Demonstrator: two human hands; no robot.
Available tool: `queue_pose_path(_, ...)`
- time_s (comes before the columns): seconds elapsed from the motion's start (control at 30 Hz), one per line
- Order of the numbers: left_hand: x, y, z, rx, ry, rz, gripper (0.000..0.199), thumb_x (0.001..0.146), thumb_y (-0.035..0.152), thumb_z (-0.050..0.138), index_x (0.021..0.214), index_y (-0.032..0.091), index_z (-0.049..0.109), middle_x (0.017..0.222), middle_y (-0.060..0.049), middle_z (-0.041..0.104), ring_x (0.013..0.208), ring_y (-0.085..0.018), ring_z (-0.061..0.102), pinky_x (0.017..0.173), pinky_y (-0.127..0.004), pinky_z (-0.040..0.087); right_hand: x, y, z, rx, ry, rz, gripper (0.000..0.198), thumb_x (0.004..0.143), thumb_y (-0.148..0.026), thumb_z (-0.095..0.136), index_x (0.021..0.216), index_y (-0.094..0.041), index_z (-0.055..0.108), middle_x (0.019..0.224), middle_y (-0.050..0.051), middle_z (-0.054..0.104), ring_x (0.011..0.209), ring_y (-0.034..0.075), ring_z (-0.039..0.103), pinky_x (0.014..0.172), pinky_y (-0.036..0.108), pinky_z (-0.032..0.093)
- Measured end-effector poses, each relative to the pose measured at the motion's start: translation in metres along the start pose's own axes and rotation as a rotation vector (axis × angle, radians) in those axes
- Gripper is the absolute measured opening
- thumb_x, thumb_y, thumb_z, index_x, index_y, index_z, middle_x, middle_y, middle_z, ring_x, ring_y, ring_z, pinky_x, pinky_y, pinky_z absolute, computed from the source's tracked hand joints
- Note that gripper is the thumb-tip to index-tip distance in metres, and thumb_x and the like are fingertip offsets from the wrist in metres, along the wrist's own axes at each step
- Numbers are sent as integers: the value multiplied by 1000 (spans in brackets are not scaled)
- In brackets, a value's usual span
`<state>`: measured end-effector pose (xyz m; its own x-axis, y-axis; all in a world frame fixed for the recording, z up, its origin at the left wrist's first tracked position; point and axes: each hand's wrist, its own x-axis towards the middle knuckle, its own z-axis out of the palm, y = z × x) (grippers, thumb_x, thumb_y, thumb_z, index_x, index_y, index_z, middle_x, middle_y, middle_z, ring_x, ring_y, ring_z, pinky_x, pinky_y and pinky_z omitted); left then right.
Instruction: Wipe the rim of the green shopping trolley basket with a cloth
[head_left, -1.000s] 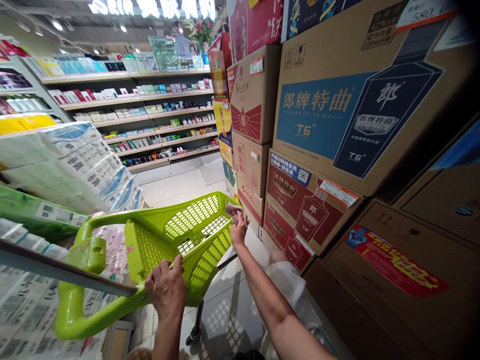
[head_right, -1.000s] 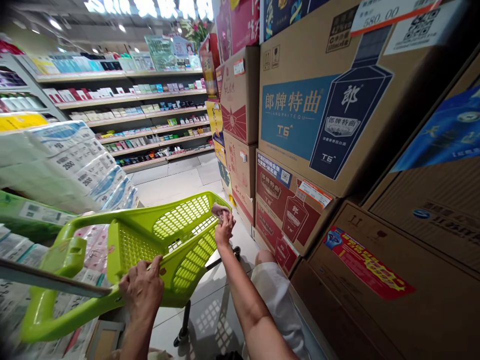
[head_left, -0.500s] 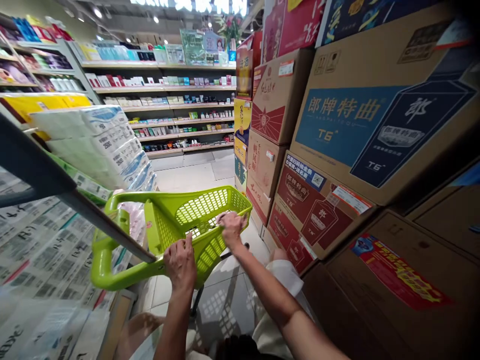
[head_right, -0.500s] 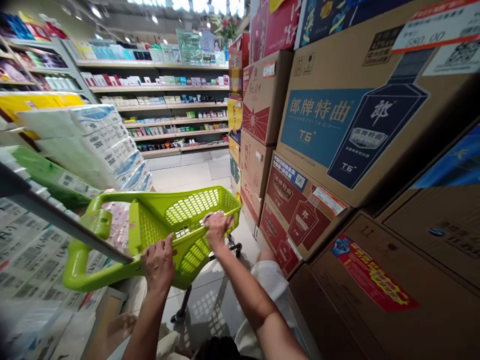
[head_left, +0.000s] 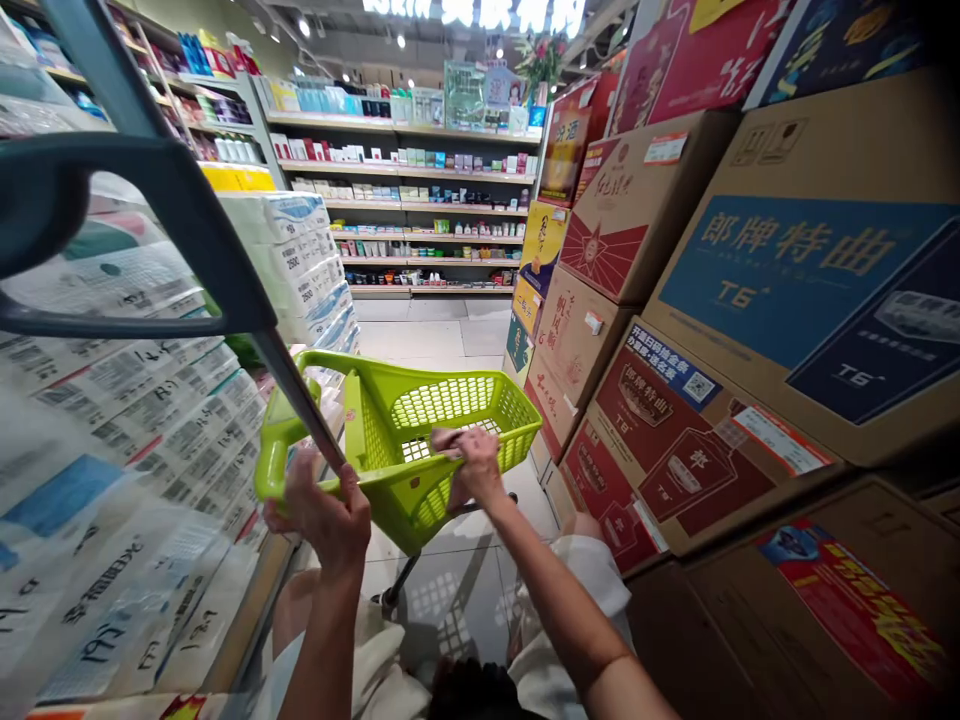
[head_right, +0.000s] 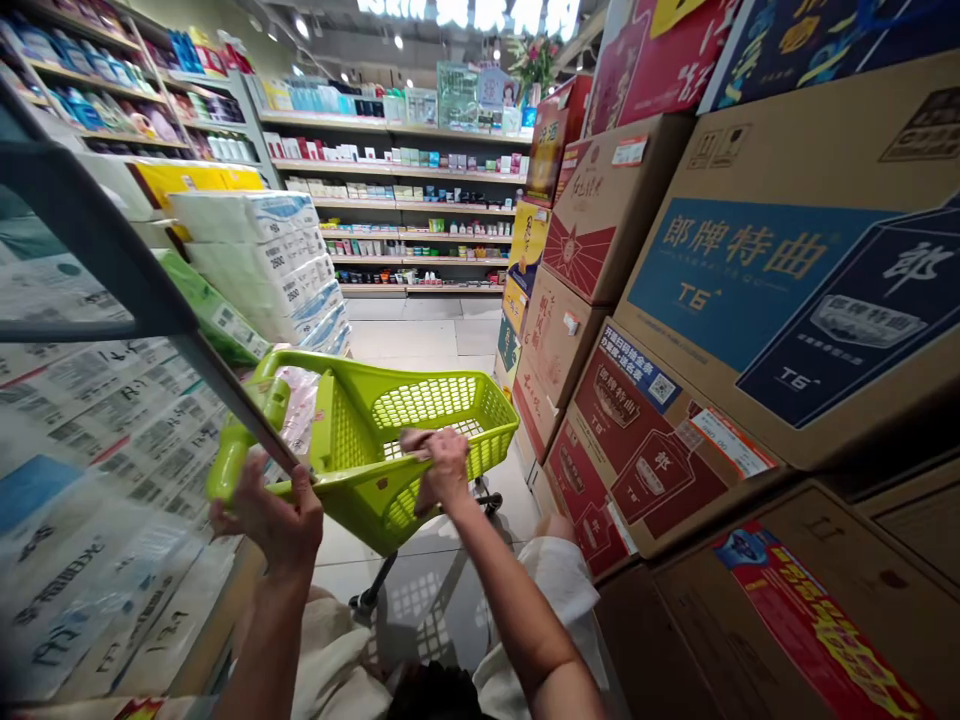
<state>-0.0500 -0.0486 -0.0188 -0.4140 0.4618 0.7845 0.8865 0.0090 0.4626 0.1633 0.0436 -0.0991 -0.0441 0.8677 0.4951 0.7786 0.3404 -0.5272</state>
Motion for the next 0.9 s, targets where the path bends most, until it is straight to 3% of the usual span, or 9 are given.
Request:
queue_pose_path(0.07, 7, -7, 1, 12, -129, 28, 31, 99, 39, 42, 106, 18, 64, 94, -12, 71, 96, -28, 64, 114, -56, 24, 4, 1, -5, -2, 35, 140, 46, 72, 5, 46, 101, -18, 73, 109, 11, 62, 100, 26, 43, 89, 37, 31)
queue_pose_path(0.13, 10, -8, 4, 28, -141, 31, 35, 99, 41, 40, 92, 19, 66, 78, -8, 70, 82, -25, 62, 112, -52, 28, 2, -14, -2, 40, 74, 191, 51, 72, 7, 42, 104, -18, 73, 108, 12, 62, 99, 26, 44, 88, 39, 33)
queue_pose_path(0.33, 6, 13, 3, 52, -169, 20, 39, 99, 46, 41, 92, 19, 69, 74, -7, 69, 80, -25, 61, 102, -46, 33, -31, -97, 31, 234, 125, -128, 50, 84, -4, 52, 127, -27, 65, 135, 6, 57, 127, 27, 41, 102, 40, 36)
queue_pose_path(0.43, 9, 15, -7, 30, -215, 66, 37, 99, 43, 43, 97, 20, 71, 78, -7, 71, 83, -24, 60, 101, -46, 32, -27, -76, 19, 219, 120, -24, 49, 81, -4, 53, 122, -25, 69, 134, 7, 60, 126, 27, 43, 105, 39, 36)
queue_pose_path(0.53, 13, 9, -10, 43, -136, 61, 35, 100, 39, 42, 100, 23, 73, 89, -8, 74, 98, -28, 58, 105, -51, 25, -12, -53, 0, 208, 106, 187, 56, 74, 3, 46, 117, -22, 72, 130, 7, 63, 120, 26, 46, 103, 39, 37)
queue_pose_path(0.6, 15, 7, -7, 46, -125, 64, 39, 100, 39, 39, 97, 23, 74, 90, -9, 74, 102, -30, 55, 106, -52, 24, -8, -63, -4, 240, 67, 165, 56, 73, 4, 45, 113, -24, 74, 124, 5, 67, 117, 25, 48, 103, 39, 37)
queue_pose_path(0.67, 13, 9, -3, 40, -165, 82, 45, 101, 41, 33, 98, 21, 74, 89, -10, 73, 98, -30, 53, 105, -50, 27, -12, -86, 1, 287, 48, 21, 52, 78, 1, 50, 115, -28, 73, 123, 2, 67, 120, 24, 49, 105, 39, 36)
queue_pose_path(0.77, 9, 13, -3, 22, -196, 90, 50, 102, 41, 26, 112, 20, 71, 92, -10, 74, 94, -29, 54, 103, -47, 28, -25, -105, 14, 319, 121, -118, 44, 85, -8, 57, 120, -30, 71, 130, 3, 65, 124, 25, 48, 109, 41, 36)
queue_pose_path(0.9, 7, 6, -8, -59, -241, 112, 51, 102, 42, 25, 122, 18, 66, 102, -11, 74, 101, -27, 57, 102, -44, 30, -26, -73, 16, 293, 218, 108, 50, 80, -3, 50, 121, -22, 71, 132, 10, 62, 124, 28, 47, 109, 45, 39)
